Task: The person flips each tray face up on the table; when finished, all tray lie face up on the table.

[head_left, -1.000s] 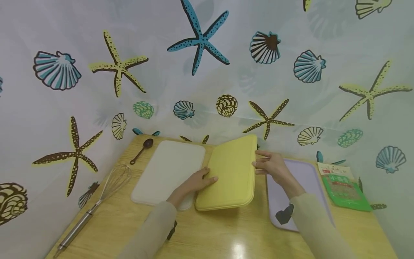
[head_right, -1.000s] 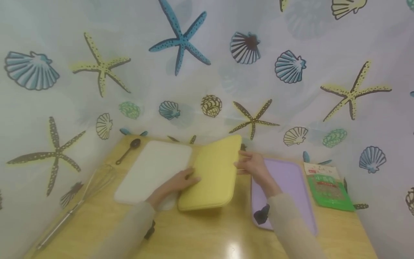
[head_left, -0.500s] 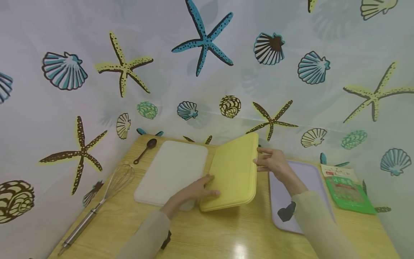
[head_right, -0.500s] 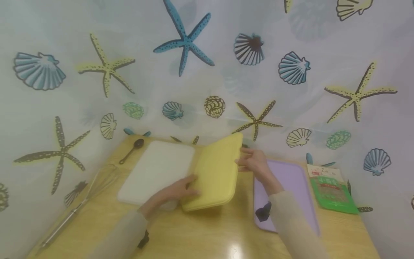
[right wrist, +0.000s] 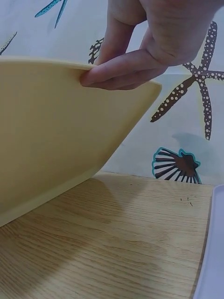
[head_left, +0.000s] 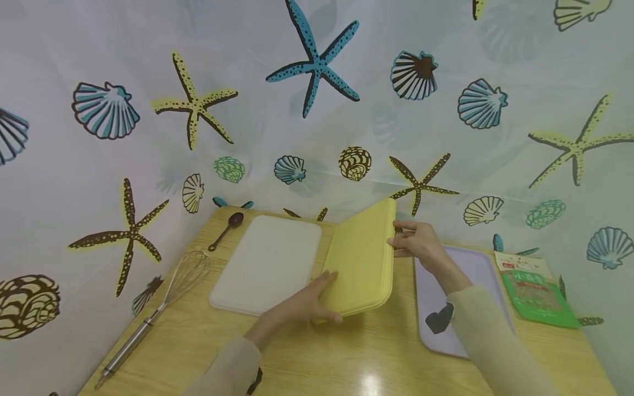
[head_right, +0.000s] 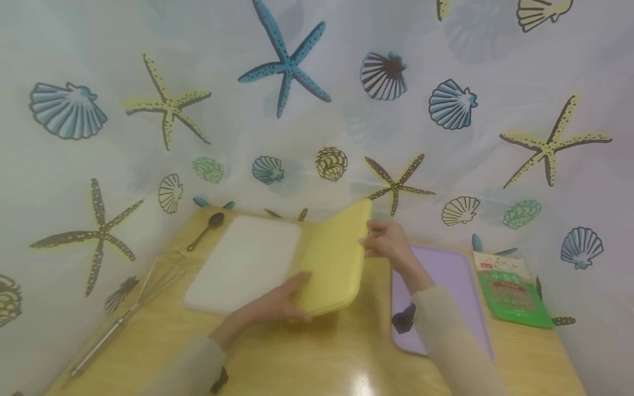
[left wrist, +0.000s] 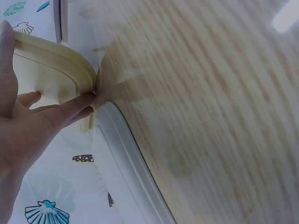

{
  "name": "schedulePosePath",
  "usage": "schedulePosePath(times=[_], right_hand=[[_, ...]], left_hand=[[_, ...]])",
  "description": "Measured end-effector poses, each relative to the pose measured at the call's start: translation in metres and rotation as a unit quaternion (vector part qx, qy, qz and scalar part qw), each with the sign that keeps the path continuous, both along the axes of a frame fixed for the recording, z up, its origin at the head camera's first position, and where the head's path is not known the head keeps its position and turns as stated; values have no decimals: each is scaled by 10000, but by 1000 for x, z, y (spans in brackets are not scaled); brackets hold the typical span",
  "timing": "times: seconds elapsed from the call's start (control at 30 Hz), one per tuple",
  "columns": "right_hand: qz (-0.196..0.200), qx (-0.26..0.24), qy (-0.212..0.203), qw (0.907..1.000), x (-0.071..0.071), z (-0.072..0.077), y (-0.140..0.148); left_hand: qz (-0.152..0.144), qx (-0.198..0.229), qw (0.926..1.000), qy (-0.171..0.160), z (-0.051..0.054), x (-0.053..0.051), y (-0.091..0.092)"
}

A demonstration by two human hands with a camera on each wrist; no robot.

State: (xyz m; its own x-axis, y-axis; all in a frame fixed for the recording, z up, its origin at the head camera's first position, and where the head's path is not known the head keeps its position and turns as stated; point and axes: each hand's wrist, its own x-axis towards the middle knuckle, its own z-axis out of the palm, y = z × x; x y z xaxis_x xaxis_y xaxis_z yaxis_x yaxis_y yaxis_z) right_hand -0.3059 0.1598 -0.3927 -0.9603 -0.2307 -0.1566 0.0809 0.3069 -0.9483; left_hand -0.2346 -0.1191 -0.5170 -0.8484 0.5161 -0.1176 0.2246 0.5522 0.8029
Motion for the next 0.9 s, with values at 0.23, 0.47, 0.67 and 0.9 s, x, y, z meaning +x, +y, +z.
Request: schedulePosePath(times=[0.23,0.47,0.67,0.9], right_hand=[[79,88,14,9999,0,4,-2],[477,367,232,9979,-3,13,-4],[593,418,112,9973,-6,24,-6],[468,518,7,9976,-7,30,-5]], left_hand=[[90,-382,9975,593,0,7,4],[230,-232,9967,748,2,15,5],[368,-37,9970,676,2,20,10],[423,-30,9949,916,1,29,18]])
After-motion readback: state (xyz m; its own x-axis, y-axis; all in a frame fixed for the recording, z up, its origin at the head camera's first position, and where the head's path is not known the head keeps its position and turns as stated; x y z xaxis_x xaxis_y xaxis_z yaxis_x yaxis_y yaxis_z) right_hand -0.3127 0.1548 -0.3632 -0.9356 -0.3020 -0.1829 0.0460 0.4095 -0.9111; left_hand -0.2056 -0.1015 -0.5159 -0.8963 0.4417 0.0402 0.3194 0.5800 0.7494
